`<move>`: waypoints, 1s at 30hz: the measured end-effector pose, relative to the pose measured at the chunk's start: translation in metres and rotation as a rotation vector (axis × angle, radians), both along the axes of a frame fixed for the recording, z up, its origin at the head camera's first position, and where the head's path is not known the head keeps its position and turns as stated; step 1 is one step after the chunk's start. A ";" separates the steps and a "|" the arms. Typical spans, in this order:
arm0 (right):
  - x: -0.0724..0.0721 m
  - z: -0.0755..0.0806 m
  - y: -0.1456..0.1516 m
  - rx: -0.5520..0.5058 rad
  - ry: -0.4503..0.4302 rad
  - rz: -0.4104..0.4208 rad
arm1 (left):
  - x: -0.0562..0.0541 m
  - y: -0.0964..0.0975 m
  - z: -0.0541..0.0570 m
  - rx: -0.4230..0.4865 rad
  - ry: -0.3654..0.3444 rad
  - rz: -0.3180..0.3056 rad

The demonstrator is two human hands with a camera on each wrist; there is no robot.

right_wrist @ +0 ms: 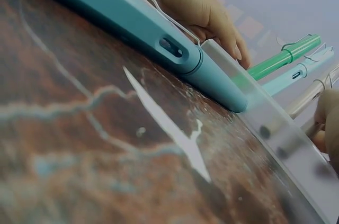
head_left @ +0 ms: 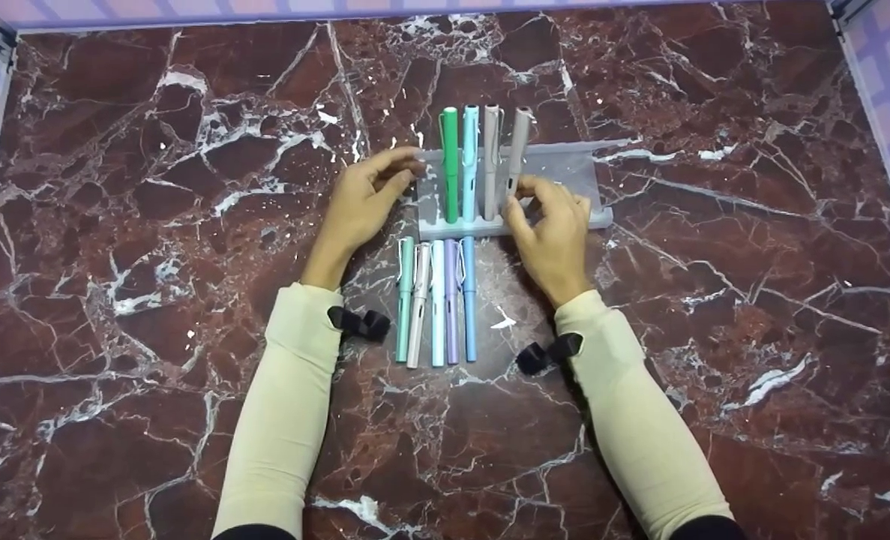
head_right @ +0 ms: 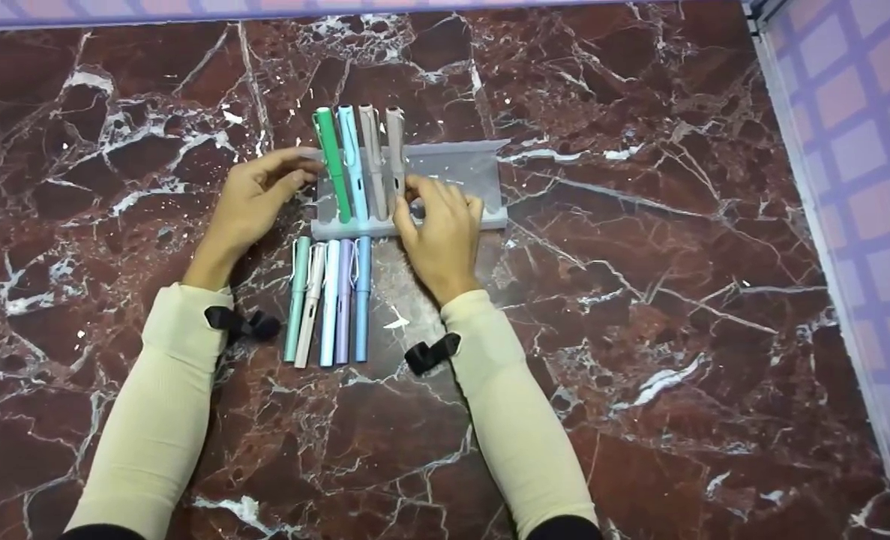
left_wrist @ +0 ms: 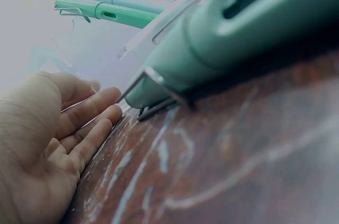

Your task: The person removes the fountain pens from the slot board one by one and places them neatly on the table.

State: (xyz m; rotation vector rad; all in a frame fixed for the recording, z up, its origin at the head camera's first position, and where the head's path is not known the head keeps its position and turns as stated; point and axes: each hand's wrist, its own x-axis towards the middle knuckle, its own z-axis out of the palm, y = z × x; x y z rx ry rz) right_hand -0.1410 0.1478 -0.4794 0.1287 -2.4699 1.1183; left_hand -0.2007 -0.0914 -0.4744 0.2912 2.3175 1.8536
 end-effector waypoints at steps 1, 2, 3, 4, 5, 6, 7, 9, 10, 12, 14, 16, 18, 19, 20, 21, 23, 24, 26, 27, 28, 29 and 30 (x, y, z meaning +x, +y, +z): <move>0.000 0.000 0.000 -0.021 0.005 -0.003 | 0.000 0.000 0.000 -0.004 0.006 0.000; 0.000 0.000 0.000 -0.042 0.011 -0.005 | 0.000 0.000 0.000 -0.009 0.014 0.001; 0.000 0.001 0.000 -0.063 0.017 -0.009 | 0.000 0.000 0.000 -0.016 0.021 0.001; 0.000 0.001 0.001 -0.082 0.022 -0.016 | 0.000 0.000 0.000 -0.018 0.024 0.002; 0.000 0.002 0.001 -0.097 0.027 -0.021 | 0.000 0.000 0.000 -0.020 0.026 0.001; 0.000 0.002 0.001 -0.110 0.029 -0.027 | 0.000 0.000 -0.001 -0.021 0.025 0.003; 0.001 0.002 0.001 -0.121 0.030 -0.033 | 0.000 0.000 -0.001 -0.022 0.024 0.003; 0.001 0.002 0.000 -0.140 0.036 -0.043 | 0.000 -0.001 -0.001 -0.022 0.019 0.003; 0.001 0.002 0.001 -0.145 0.039 -0.045 | 0.000 -0.001 -0.001 -0.019 0.015 0.003; 0.001 0.002 0.001 -0.153 0.044 -0.045 | 0.000 0.000 -0.001 -0.015 0.009 0.003; 0.001 0.002 0.002 -0.155 0.045 -0.043 | 0.000 0.000 -0.001 -0.009 0.006 0.000; 0.001 0.002 0.003 -0.143 0.032 -0.040 | 0.000 0.000 -0.001 -0.001 0.006 -0.003; 0.001 0.002 0.004 -0.133 0.015 -0.034 | 0.000 0.001 -0.001 -0.001 0.005 -0.002; 0.002 0.002 0.004 -0.127 0.008 -0.031 | 0.000 0.001 -0.001 -0.003 0.007 -0.002; 0.002 0.002 0.004 -0.124 0.000 -0.029 | -0.001 0.002 -0.001 -0.008 0.008 -0.001; 0.002 0.002 0.004 -0.134 0.004 -0.025 | -0.001 0.002 -0.001 -0.014 0.009 0.000; 0.002 0.002 0.005 -0.156 0.034 -0.023 | -0.001 0.002 -0.002 -0.027 0.009 0.001; 0.002 0.002 0.004 -0.174 0.055 -0.033 | -0.002 0.002 -0.002 -0.029 0.010 0.001; 0.002 0.002 0.004 -0.206 0.105 -0.066 | -0.002 0.002 -0.002 -0.029 0.008 0.001; 0.001 0.002 0.005 -0.222 0.135 -0.085 | -0.002 0.002 -0.002 -0.024 0.007 0.000; 0.000 0.002 0.005 -0.225 0.162 -0.109 | -0.002 0.001 -0.002 -0.019 0.007 0.000; -0.001 0.002 0.005 -0.239 0.182 -0.131 | -0.002 0.001 -0.002 -0.013 0.006 0.000; -0.001 0.002 0.006 -0.261 0.196 -0.147 | -0.001 0.000 -0.002 -0.007 0.004 0.000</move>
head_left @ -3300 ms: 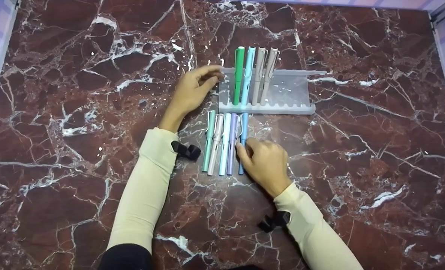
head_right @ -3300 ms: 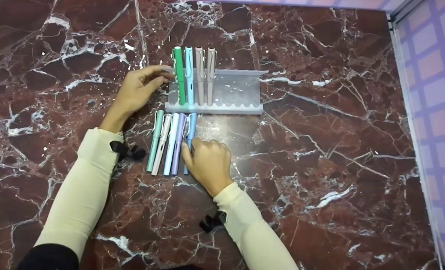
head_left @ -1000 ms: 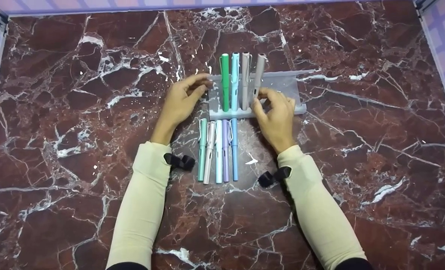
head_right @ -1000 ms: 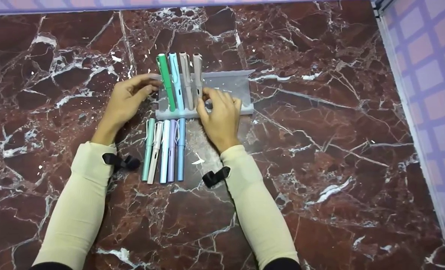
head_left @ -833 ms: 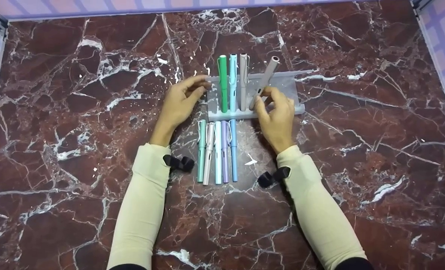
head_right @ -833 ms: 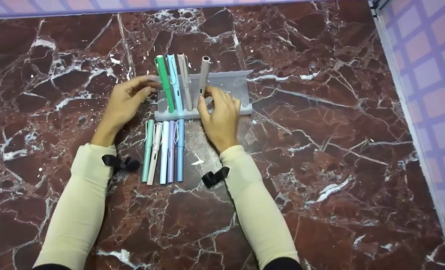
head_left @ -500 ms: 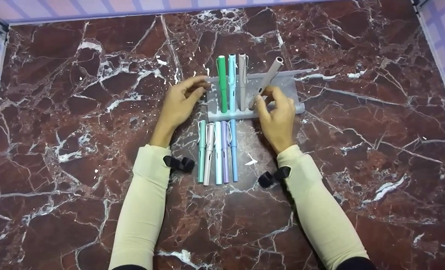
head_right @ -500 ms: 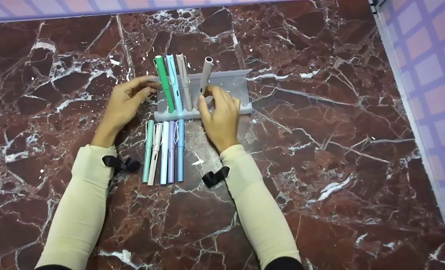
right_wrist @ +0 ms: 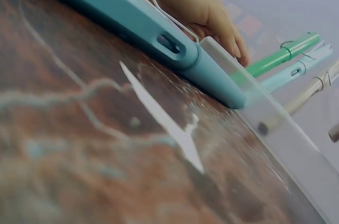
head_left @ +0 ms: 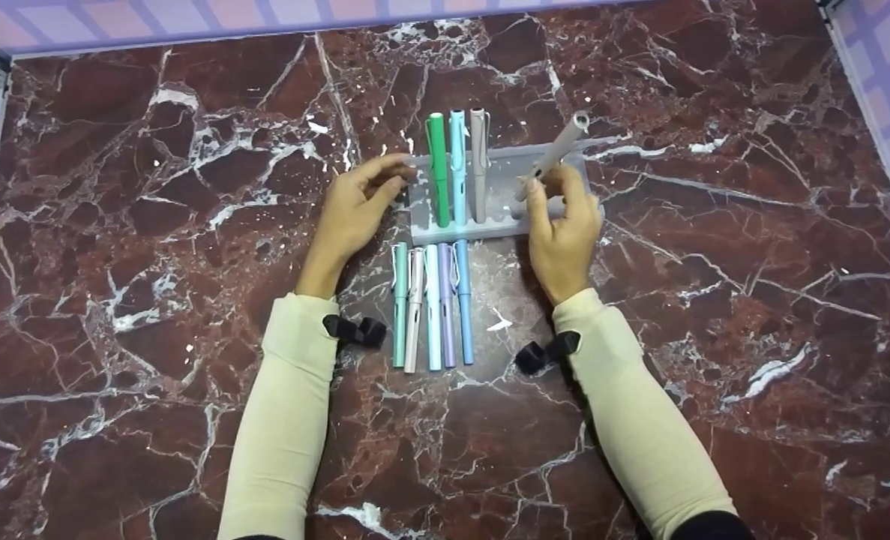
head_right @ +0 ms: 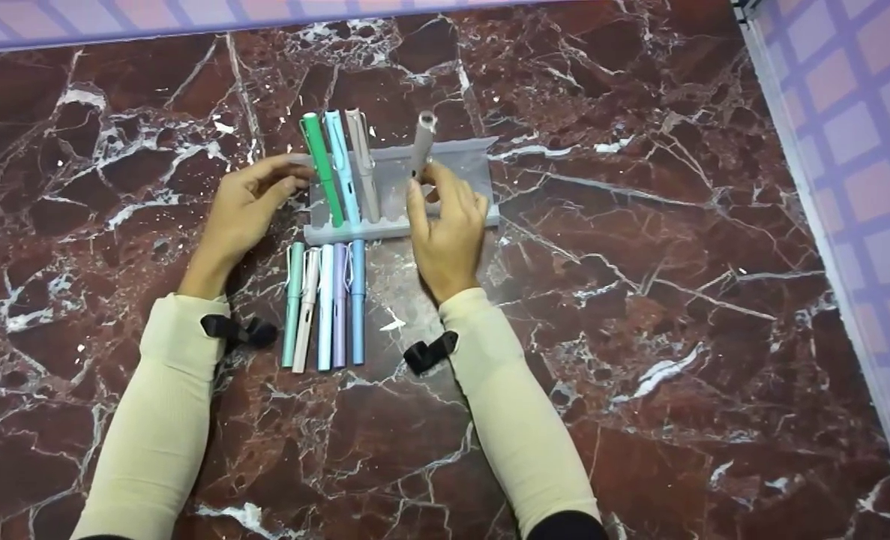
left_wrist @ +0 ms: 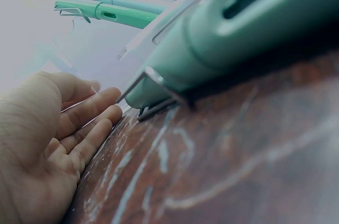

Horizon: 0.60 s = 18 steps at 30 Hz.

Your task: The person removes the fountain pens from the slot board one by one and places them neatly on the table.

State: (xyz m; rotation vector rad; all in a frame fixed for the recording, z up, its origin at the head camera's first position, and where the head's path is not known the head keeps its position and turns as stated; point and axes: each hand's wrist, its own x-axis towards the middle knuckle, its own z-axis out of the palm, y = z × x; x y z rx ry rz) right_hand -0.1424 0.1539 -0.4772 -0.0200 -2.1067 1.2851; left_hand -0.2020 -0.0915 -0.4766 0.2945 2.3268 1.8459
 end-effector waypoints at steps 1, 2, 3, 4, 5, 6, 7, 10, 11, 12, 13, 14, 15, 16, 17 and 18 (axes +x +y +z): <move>-0.001 0.001 0.001 -0.018 0.000 -0.014 | 0.000 -0.001 0.000 0.005 -0.001 0.001; -0.002 0.001 0.002 -0.040 -0.007 -0.028 | 0.000 -0.002 0.000 0.007 -0.003 0.002; -0.003 0.001 0.003 -0.066 -0.015 -0.037 | 0.000 -0.002 0.001 0.008 -0.005 0.003; -0.004 0.002 0.004 -0.092 -0.025 -0.043 | 0.001 -0.003 0.001 0.009 -0.008 0.006; -0.004 0.002 0.004 -0.116 -0.039 -0.043 | 0.001 -0.003 0.001 0.010 -0.012 0.008; -0.004 0.002 0.005 -0.128 -0.053 -0.048 | 0.001 -0.004 0.001 0.010 -0.014 0.009; -0.005 0.001 0.005 -0.132 -0.066 -0.051 | 0.001 -0.004 0.002 0.009 -0.018 0.010; -0.005 0.001 0.006 -0.128 -0.071 -0.040 | 0.000 -0.003 0.002 0.005 -0.021 0.011; -0.004 0.001 0.006 -0.121 -0.073 -0.038 | 0.000 -0.003 0.002 0.002 -0.023 0.012; -0.004 0.001 0.006 -0.118 -0.076 -0.037 | 0.000 -0.003 0.003 0.000 -0.022 0.012; -0.003 0.002 0.006 -0.116 -0.076 -0.034 | 0.000 -0.002 0.002 -0.004 -0.020 0.012; -0.003 0.002 0.006 -0.119 -0.073 -0.030 | 0.000 -0.002 0.002 -0.008 -0.017 0.012; -0.002 0.003 0.006 -0.122 -0.068 -0.024 | 0.000 -0.001 0.002 -0.008 -0.016 0.010; -0.001 0.003 0.006 -0.122 -0.064 -0.026 | 0.000 -0.001 0.002 -0.009 -0.013 0.009; 0.000 0.002 0.006 -0.122 -0.057 -0.028 | 0.001 0.000 0.001 -0.011 -0.012 0.008; 0.002 0.002 0.006 -0.120 -0.047 -0.031 | 0.001 0.000 0.001 -0.013 -0.007 0.006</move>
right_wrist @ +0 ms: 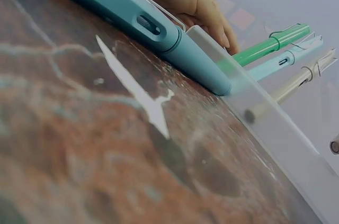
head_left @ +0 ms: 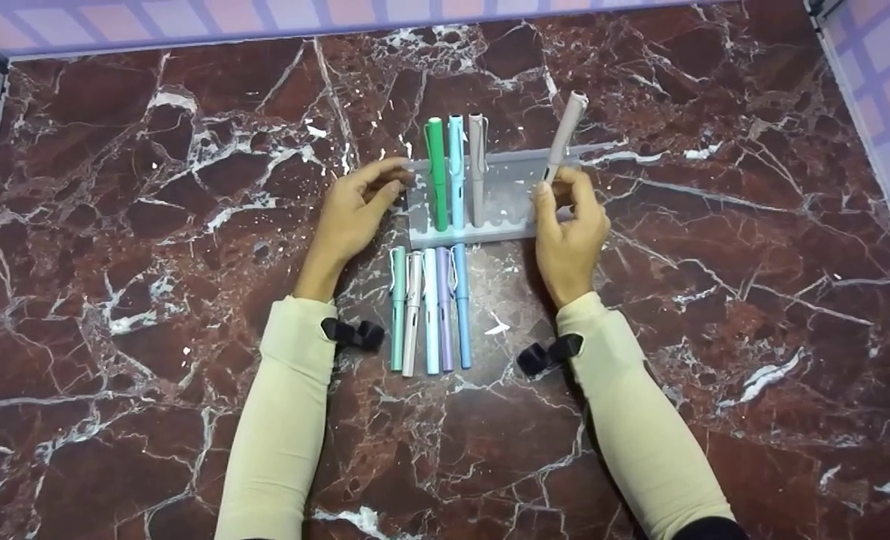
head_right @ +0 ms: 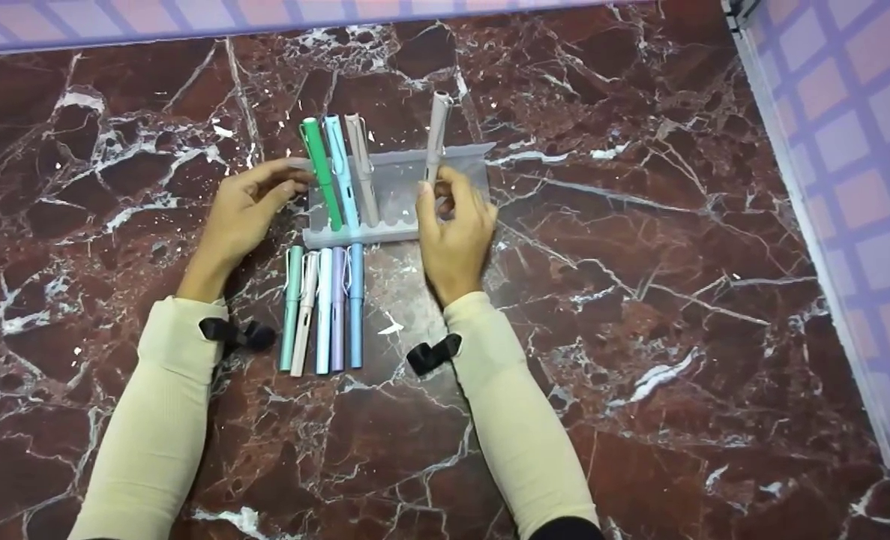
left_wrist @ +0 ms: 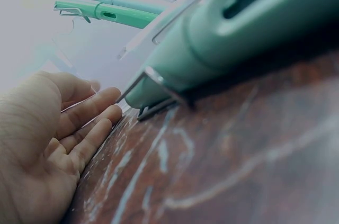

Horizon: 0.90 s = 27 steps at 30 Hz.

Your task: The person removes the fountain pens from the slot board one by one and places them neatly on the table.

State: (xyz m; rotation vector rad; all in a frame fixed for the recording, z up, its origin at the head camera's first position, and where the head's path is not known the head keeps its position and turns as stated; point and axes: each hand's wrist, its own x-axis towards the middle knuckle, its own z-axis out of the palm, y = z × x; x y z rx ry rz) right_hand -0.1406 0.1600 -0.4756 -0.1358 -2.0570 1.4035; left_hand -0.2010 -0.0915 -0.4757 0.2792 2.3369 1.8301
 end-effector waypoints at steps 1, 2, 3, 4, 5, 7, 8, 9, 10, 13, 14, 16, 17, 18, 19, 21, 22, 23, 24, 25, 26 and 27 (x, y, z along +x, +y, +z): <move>0.002 0.000 0.000 0.005 0.012 -0.003 | 0.001 0.000 -0.001 -0.001 0.002 0.000; 0.004 -0.001 -0.001 0.011 0.021 -0.012 | 0.002 0.000 -0.002 -0.001 0.001 -0.001; 0.006 -0.002 -0.001 0.017 0.032 -0.020 | 0.004 0.000 -0.003 0.002 -0.001 -0.002; 0.009 -0.004 -0.001 0.021 0.043 -0.026 | 0.005 0.000 -0.004 0.001 -0.005 -0.003; 0.011 -0.005 -0.001 0.017 0.054 -0.020 | 0.006 0.000 -0.004 -0.003 -0.011 -0.004; 0.017 -0.007 -0.002 0.003 0.064 -0.004 | 0.008 0.000 -0.006 -0.010 -0.021 -0.007; 0.020 -0.008 -0.002 -0.010 0.064 0.009 | 0.008 0.001 -0.006 -0.009 -0.024 -0.008; 0.023 -0.008 -0.002 -0.033 0.063 0.033 | 0.009 0.001 -0.006 -0.006 -0.030 -0.010; 0.026 -0.009 -0.003 -0.055 0.056 0.053 | 0.009 0.001 -0.007 -0.007 -0.035 -0.011; 0.035 -0.010 -0.005 -0.111 0.029 0.104 | 0.009 -0.001 -0.007 0.009 -0.035 -0.012; 0.038 -0.009 -0.006 -0.134 0.021 0.125 | 0.009 -0.002 -0.008 0.014 -0.036 -0.011; 0.046 -0.009 -0.008 -0.170 -0.001 0.168 | 0.009 -0.005 -0.008 0.015 -0.034 -0.006; 0.050 -0.009 -0.010 -0.182 -0.017 0.187 | 0.010 -0.007 -0.009 0.015 -0.031 -0.001; 0.054 -0.009 -0.011 -0.196 -0.033 0.210 | 0.010 -0.009 -0.009 0.013 -0.032 0.005; 0.059 -0.008 -0.012 -0.214 -0.058 0.233 | 0.011 -0.011 -0.009 0.010 -0.033 0.012; 0.068 -0.007 -0.013 -0.236 -0.110 0.276 | 0.011 -0.013 -0.009 -0.001 -0.025 0.021; 0.074 -0.007 -0.013 -0.242 -0.137 0.291 | 0.010 -0.012 -0.008 -0.008 -0.017 0.022; 0.078 -0.006 -0.013 -0.241 -0.160 0.305 | 0.009 -0.011 -0.007 -0.012 -0.007 0.019; 0.083 -0.006 -0.012 -0.237 -0.177 0.318 | 0.008 -0.010 -0.006 -0.014 0.004 0.014; 0.088 -0.005 -0.011 -0.228 -0.190 0.329 | 0.006 -0.007 -0.005 -0.011 0.018 0.004; 0.092 -0.004 -0.009 -0.202 -0.197 0.332 | 0.003 -0.004 -0.004 -0.007 0.027 -0.005; 0.096 -0.004 -0.007 -0.166 -0.200 0.326 | 0.001 -0.001 -0.002 -0.003 0.036 -0.015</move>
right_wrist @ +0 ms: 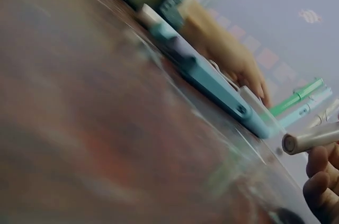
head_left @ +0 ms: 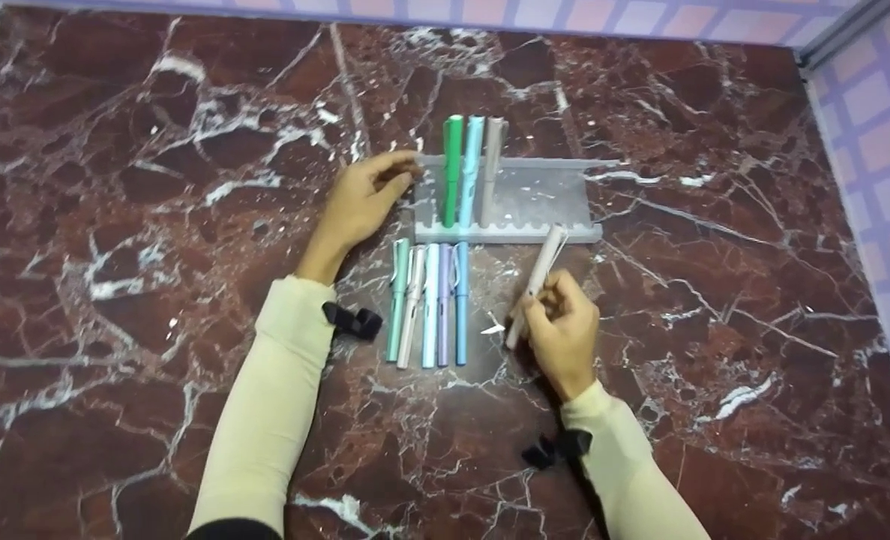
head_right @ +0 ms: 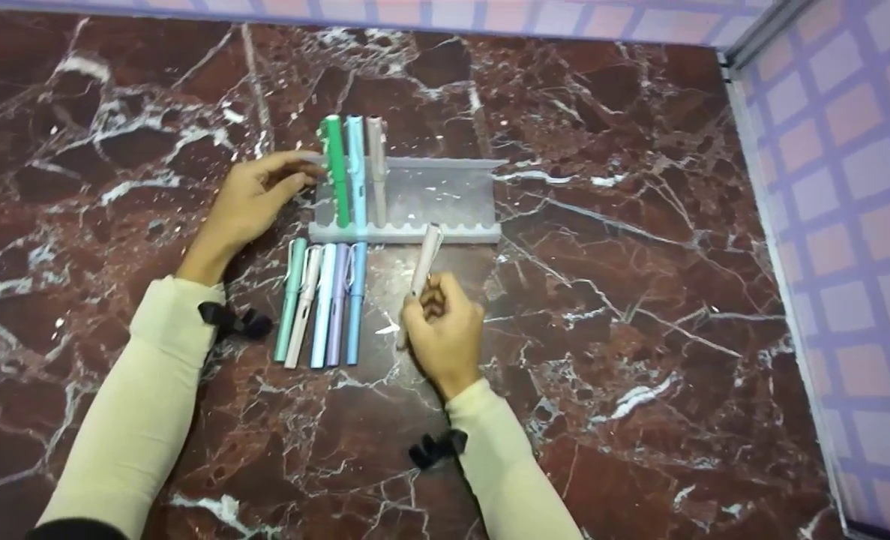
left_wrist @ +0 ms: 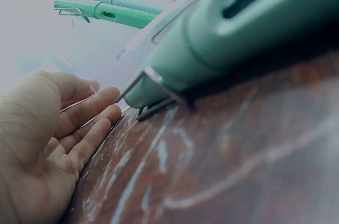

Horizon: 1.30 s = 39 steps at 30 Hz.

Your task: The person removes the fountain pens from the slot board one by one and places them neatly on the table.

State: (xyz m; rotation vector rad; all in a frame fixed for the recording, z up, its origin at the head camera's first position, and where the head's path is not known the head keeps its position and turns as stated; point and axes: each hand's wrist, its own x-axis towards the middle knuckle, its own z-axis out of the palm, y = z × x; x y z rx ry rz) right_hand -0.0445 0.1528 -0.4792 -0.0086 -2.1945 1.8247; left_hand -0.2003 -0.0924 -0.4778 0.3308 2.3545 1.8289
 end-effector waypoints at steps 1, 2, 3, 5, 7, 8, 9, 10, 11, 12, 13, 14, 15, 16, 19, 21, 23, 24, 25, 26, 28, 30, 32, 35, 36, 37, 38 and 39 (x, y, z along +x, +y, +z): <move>0.004 0.000 0.001 0.040 0.006 -0.005 | -0.002 0.002 0.001 0.002 -0.001 -0.009; 0.007 0.000 0.002 0.076 0.015 -0.007 | -0.003 0.005 0.002 0.005 -0.006 -0.015; 0.010 0.000 0.003 0.118 0.023 -0.011 | -0.005 0.006 0.004 0.005 -0.014 -0.018; 0.012 -0.001 0.004 0.212 0.044 -0.025 | -0.007 0.009 0.007 -0.003 -0.035 -0.016; 0.011 -0.001 0.004 0.292 0.065 -0.029 | -0.009 0.010 0.009 -0.016 -0.049 -0.011; 0.010 -0.001 0.004 0.333 0.073 -0.029 | -0.009 0.010 0.010 -0.024 -0.053 -0.009; 0.009 -0.001 0.003 0.378 0.079 -0.025 | -0.010 0.010 0.011 -0.031 -0.055 -0.007; 0.008 -0.001 0.003 0.423 0.085 -0.022 | -0.010 0.011 0.012 -0.038 -0.055 -0.006; 0.007 -0.001 0.002 0.467 0.091 -0.016 | -0.011 0.011 0.012 -0.044 -0.054 -0.006; 0.007 -0.002 0.000 0.513 0.095 -0.011 | -0.011 0.012 0.012 -0.051 -0.055 -0.006; 0.007 -0.002 -0.001 0.562 0.096 -0.006 | -0.011 0.012 0.013 -0.057 -0.056 -0.006; 0.007 -0.002 -0.002 0.607 0.097 -0.003 | -0.011 0.012 0.013 -0.061 -0.052 -0.007; 0.007 -0.002 -0.004 0.650 0.095 -0.004 | -0.010 0.012 0.012 -0.061 -0.053 -0.009; 0.008 -0.002 -0.005 0.691 0.093 -0.011 | -0.010 0.013 0.012 -0.060 -0.053 -0.011; 0.009 -0.003 -0.008 0.787 0.072 -0.030 | -0.009 0.012 0.011 -0.062 -0.055 -0.011; 0.009 -0.003 -0.010 0.822 0.060 -0.032 | -0.009 0.011 0.010 -0.064 -0.063 -0.008; 0.009 -0.004 -0.012 0.858 0.054 -0.032 | -0.008 0.010 0.011 -0.069 -0.068 -0.002; 0.009 -0.005 -0.012 0.875 0.052 -0.031 | -0.007 0.010 0.011 -0.070 -0.066 -0.002; 0.009 -0.005 -0.013 0.891 0.055 -0.029 | -0.007 0.009 0.011 -0.071 -0.064 0.000; 0.009 -0.005 -0.014 0.907 0.058 -0.029 | -0.006 0.009 0.011 -0.071 -0.068 0.001; 0.009 -0.006 -0.016 0.934 0.059 -0.031 | -0.005 0.007 0.010 -0.070 -0.071 0.002; 0.008 -0.006 -0.019 0.952 0.055 -0.032 | -0.004 0.006 0.010 -0.072 -0.073 0.003; 0.007 -0.006 -0.021 0.962 0.049 -0.031 | -0.004 0.005 0.009 -0.073 -0.082 0.005; 0.004 -0.006 -0.025 0.975 0.039 -0.023 | -0.002 0.003 0.008 -0.075 -0.084 0.011; 0.003 -0.006 -0.025 0.977 0.039 -0.018 | -0.001 0.002 0.007 -0.080 -0.086 0.012; 0.003 -0.006 -0.026 0.980 0.040 -0.013 | -0.001 0.002 0.007 -0.079 -0.092 0.014; 0.003 -0.006 -0.026 0.984 0.043 -0.005 | 0.000 0.001 0.006 -0.079 -0.097 0.016; 0.002 -0.007 -0.027 0.985 0.046 0.000 | 0.001 0.001 0.006 -0.078 -0.100 0.019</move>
